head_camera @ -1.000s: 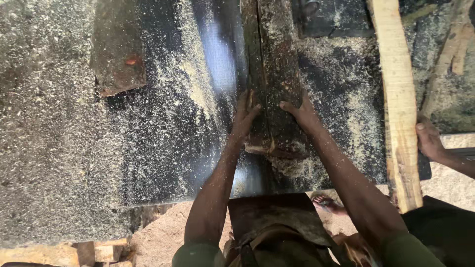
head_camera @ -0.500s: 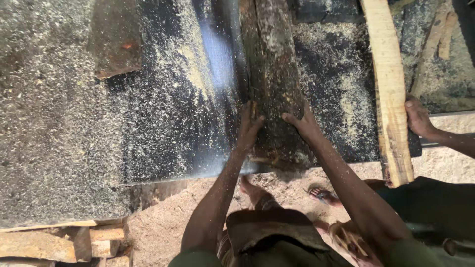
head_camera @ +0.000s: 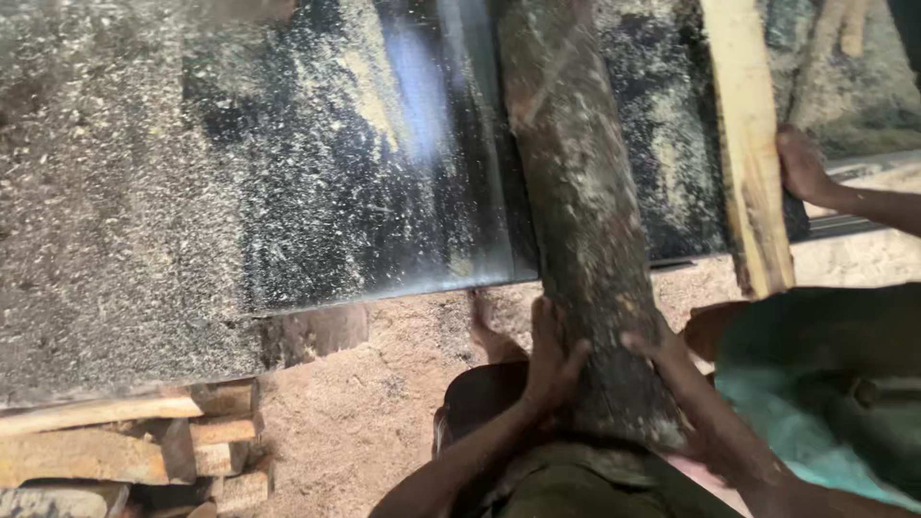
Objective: The person feeds wooden logs through a circular saw machine to cut them into thin strips, with another person assisting in clearing the wood.
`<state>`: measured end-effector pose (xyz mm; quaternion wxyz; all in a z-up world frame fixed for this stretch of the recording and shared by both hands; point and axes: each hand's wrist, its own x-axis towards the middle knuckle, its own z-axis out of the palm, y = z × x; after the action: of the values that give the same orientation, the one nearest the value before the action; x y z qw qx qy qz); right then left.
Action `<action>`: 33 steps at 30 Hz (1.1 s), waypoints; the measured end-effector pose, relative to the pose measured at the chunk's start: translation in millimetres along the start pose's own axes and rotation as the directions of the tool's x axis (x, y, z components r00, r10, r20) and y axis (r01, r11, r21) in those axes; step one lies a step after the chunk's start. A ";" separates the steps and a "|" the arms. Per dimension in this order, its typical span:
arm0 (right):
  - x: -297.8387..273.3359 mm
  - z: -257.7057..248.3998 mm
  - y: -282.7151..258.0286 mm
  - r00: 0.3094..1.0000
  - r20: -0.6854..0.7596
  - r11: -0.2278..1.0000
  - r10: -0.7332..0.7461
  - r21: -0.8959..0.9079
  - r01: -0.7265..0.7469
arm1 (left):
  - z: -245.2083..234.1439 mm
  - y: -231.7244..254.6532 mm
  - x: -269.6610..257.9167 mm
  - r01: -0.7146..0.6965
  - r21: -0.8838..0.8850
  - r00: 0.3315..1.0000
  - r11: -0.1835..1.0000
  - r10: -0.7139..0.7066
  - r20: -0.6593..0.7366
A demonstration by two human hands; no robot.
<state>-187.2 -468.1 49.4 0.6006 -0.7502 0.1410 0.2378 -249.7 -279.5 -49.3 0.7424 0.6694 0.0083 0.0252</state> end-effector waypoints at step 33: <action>-54.4 242.0 -214.2 -0.205 0.508 -0.318 -0.836 -0.146 0.937 | -223.8 284.3 -154.1 -0.131 -0.600 0.964 0.789 0.243 0.109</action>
<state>-172.1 -186.7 216.6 0.3496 -0.6717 -0.6163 -0.2163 -421.3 -35.5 206.9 0.9041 0.4040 -0.1336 0.0394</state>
